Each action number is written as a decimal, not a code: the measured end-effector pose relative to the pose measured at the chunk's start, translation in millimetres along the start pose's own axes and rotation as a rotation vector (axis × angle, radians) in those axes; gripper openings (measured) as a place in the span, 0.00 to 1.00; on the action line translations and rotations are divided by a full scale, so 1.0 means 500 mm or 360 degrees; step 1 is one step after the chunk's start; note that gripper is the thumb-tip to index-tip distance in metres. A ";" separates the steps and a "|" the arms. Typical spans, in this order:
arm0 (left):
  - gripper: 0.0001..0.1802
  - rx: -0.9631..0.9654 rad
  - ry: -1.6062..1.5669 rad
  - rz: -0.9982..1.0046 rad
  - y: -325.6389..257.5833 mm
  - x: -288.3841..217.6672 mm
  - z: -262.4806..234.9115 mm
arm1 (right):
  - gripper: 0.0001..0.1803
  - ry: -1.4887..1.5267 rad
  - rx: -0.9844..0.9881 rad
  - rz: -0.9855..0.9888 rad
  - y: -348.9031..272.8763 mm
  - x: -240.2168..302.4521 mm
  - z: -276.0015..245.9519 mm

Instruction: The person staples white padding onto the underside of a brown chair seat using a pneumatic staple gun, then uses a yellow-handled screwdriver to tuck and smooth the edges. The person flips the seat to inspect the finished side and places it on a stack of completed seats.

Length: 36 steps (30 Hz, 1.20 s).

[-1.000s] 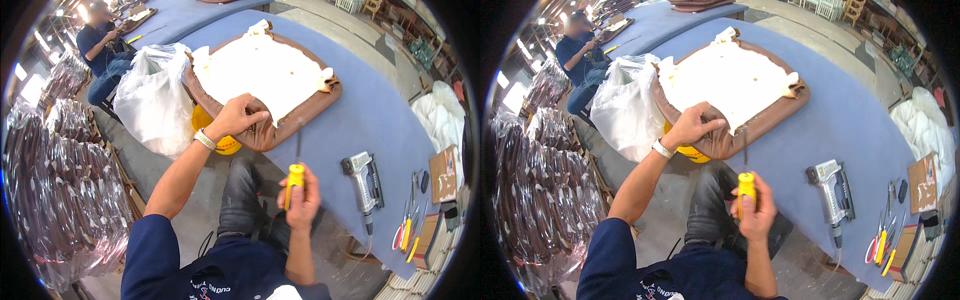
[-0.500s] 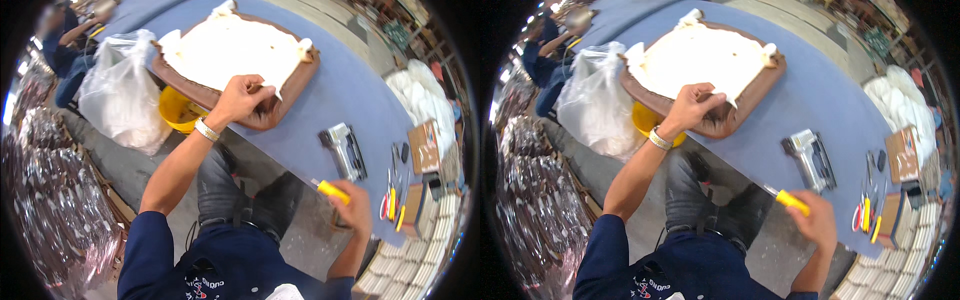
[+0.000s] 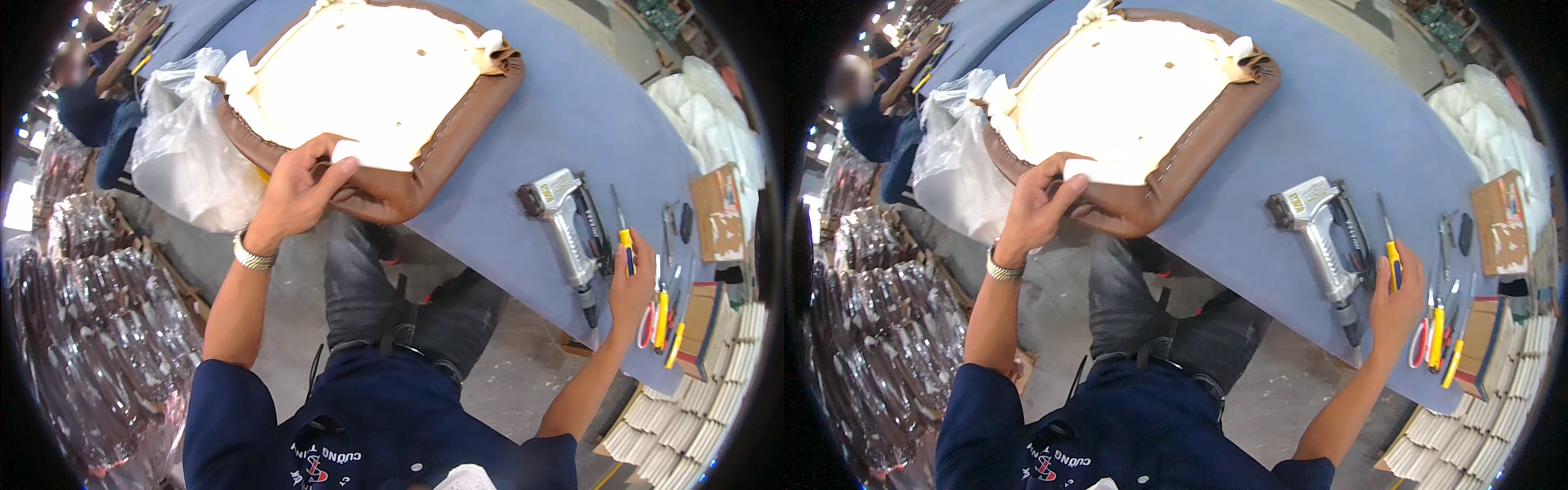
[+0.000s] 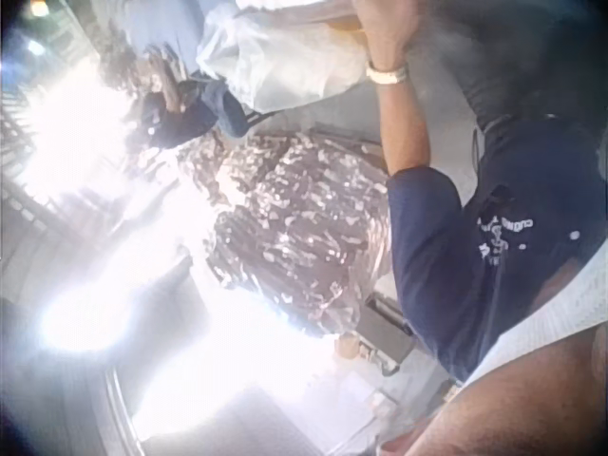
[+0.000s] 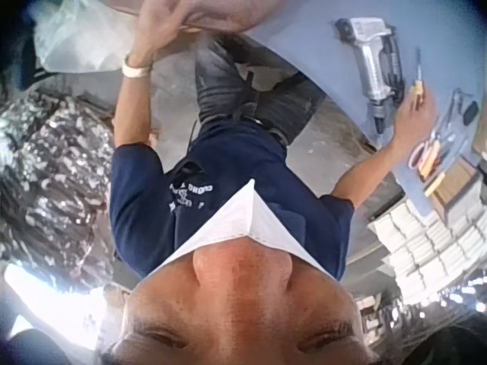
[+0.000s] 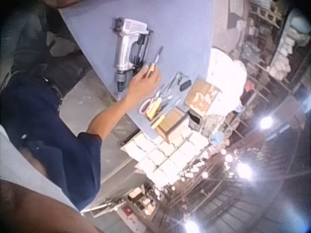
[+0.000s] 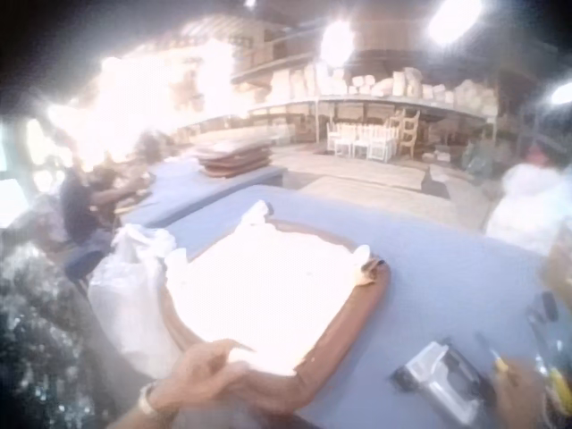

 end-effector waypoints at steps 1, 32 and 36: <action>0.09 0.0040 0.0002 -0.0088 -0.024 0.001 -0.033 | 0.22 0.0158 0.0163 -0.0018 -0.011 0.049 0.017; 0.11 -0.0222 0.0916 0.0571 -0.037 0.053 0.006 | 0.13 0.1456 0.1063 0.0182 -0.315 0.432 0.153; 0.12 -0.0228 0.0898 0.0467 -0.033 0.060 0.006 | 0.15 0.1540 0.1016 0.0238 -0.334 0.451 0.177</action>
Point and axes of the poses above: each hand's wrist, its own y-axis towards the middle knuckle, its own z-axis out of the palm, x = y × z, the point moved 4 cm from there along y, towards the middle knuckle, and after that the axes turned 7 degrees about z, right-handed, at the moved point
